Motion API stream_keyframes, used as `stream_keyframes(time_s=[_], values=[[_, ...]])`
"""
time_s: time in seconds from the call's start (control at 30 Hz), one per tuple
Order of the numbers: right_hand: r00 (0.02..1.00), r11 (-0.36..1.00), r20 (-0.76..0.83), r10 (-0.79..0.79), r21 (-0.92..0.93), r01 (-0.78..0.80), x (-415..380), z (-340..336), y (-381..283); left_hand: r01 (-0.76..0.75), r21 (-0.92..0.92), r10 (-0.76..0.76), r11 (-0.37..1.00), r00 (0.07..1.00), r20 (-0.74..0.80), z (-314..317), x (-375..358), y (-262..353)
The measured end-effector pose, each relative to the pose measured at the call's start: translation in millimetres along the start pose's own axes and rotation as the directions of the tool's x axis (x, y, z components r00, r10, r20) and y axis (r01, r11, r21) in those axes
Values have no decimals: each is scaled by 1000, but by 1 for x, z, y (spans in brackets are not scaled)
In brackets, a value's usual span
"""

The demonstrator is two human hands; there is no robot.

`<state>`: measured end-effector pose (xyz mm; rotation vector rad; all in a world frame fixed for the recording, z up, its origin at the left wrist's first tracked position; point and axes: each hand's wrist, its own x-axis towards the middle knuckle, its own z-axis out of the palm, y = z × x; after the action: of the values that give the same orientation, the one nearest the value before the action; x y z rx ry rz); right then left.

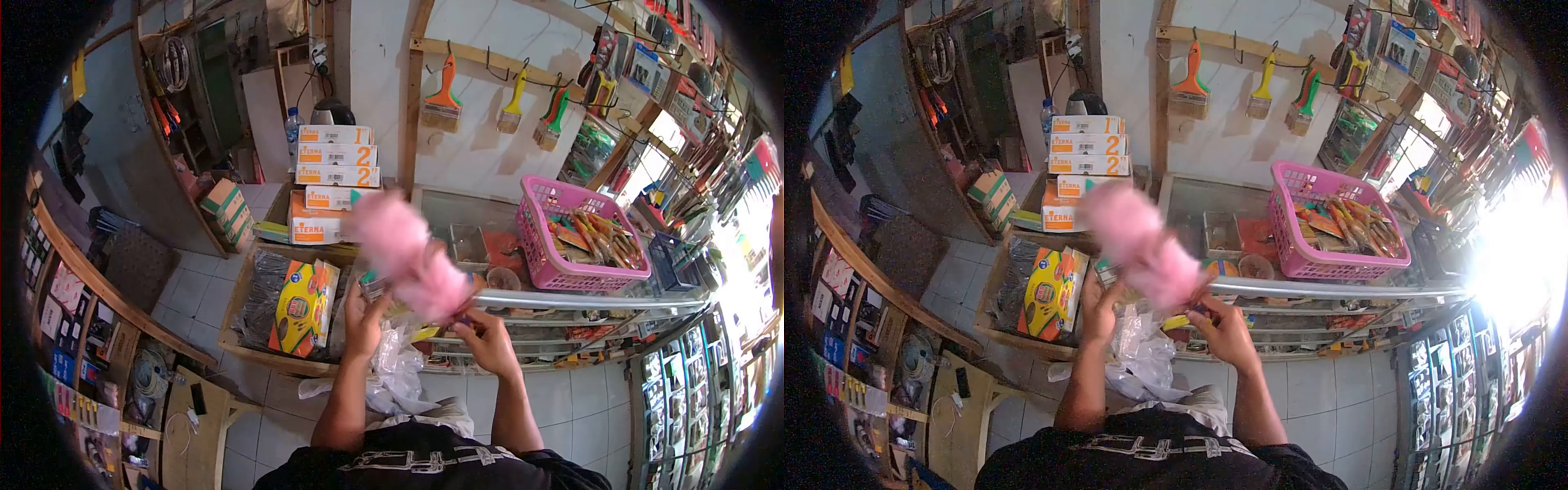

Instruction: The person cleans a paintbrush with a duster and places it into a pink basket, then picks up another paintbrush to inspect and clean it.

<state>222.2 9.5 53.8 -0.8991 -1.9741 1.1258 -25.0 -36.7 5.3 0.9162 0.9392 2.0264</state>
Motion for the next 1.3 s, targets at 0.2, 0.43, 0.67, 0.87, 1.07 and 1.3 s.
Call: stream_keyframes(time_s=[0.2, 0.43, 0.67, 0.87, 1.07, 1.3], values=[[999, 1000, 42, -2, -15, 3, -12, -2, -18, 31, 99, -33, 995, 999, 23, 4, -3, 4], [985, 999, 172, -33, -20, 37, -19, -8, -25, 35, 83, -33, 996, 999, -20, 27, -14, 14], [998, 996, 44, -41, -83, 44, -14, -12, -4, 33, 194, -40, 980, 999, 29, 2, -20, -4], [987, 996, 160, 33, 81, -46, -14, -12, -23, -61, 240, 52, 969, 998, 41, 3, -20, 18], [979, 982, 163, -120, -127, 141, -13, -16, -13, -285, 607, 201, 742, 958, 204, -25, -12, 4], [983, 966, 53, -178, -181, 185, -7, -31, -38, -243, 628, 200, 739, 970, 140, 0, -5, 30]])
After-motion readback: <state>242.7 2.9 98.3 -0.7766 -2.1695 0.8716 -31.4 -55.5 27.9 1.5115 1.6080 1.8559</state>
